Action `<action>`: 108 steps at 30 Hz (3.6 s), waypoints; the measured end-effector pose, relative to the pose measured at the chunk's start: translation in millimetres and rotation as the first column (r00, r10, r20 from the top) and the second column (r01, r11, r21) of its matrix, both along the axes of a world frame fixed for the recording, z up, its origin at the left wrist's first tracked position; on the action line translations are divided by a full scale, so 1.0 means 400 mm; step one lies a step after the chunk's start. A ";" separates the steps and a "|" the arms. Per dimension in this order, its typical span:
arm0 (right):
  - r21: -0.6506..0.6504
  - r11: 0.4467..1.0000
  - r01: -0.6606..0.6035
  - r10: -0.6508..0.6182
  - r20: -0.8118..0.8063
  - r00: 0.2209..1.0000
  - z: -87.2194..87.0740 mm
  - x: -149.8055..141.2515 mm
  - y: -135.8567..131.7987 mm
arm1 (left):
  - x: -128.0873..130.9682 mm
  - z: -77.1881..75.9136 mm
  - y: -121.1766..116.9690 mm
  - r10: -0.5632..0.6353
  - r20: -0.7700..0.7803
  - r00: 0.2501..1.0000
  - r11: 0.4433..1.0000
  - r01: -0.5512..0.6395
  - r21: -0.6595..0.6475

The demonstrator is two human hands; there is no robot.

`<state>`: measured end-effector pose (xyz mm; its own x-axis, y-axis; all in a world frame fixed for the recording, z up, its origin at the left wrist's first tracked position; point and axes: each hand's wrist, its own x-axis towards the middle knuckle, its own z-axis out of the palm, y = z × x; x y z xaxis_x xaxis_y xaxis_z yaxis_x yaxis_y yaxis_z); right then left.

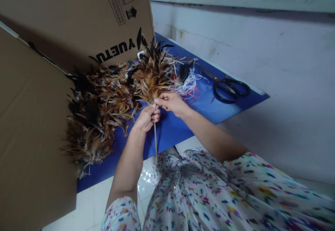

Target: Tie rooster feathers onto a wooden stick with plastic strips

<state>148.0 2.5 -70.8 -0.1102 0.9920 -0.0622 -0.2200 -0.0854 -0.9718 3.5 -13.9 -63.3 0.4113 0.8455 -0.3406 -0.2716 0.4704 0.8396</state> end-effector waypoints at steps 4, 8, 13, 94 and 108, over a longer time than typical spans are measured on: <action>0.044 0.993 0.108 -0.112 0.084 0.990 0.004 0.042 -0.028 | 0.000 0.008 -0.005 0.019 -0.047 0.999 0.999 -0.017 0.045; -0.063 0.992 -0.110 0.117 0.121 0.986 0.004 0.051 -0.038 | 0.030 0.008 -0.018 0.086 -0.162 0.983 0.992 -0.070 0.103; 0.000 0.990 -0.143 0.142 -0.069 0.987 0.029 0.003 -0.020 | 0.082 -0.003 -0.033 0.166 -0.269 0.949 0.978 -0.125 0.164; 0.333 0.771 -0.543 0.128 0.754 0.645 -0.006 0.004 0.240 | -0.168 0.043 0.052 0.381 0.095 0.920 0.925 -0.379 -0.036; 0.127 0.991 -0.041 0.015 0.196 0.980 0.124 0.122 0.218 | -0.147 0.032 0.047 0.347 0.064 0.936 0.938 -0.344 -0.051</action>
<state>196.6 89.9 -21.1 -0.1365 0.9897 0.0442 -0.0252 0.0412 -0.9988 -55.2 5.1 -50.4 0.1206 0.9266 -0.3561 -0.4812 0.3683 0.7955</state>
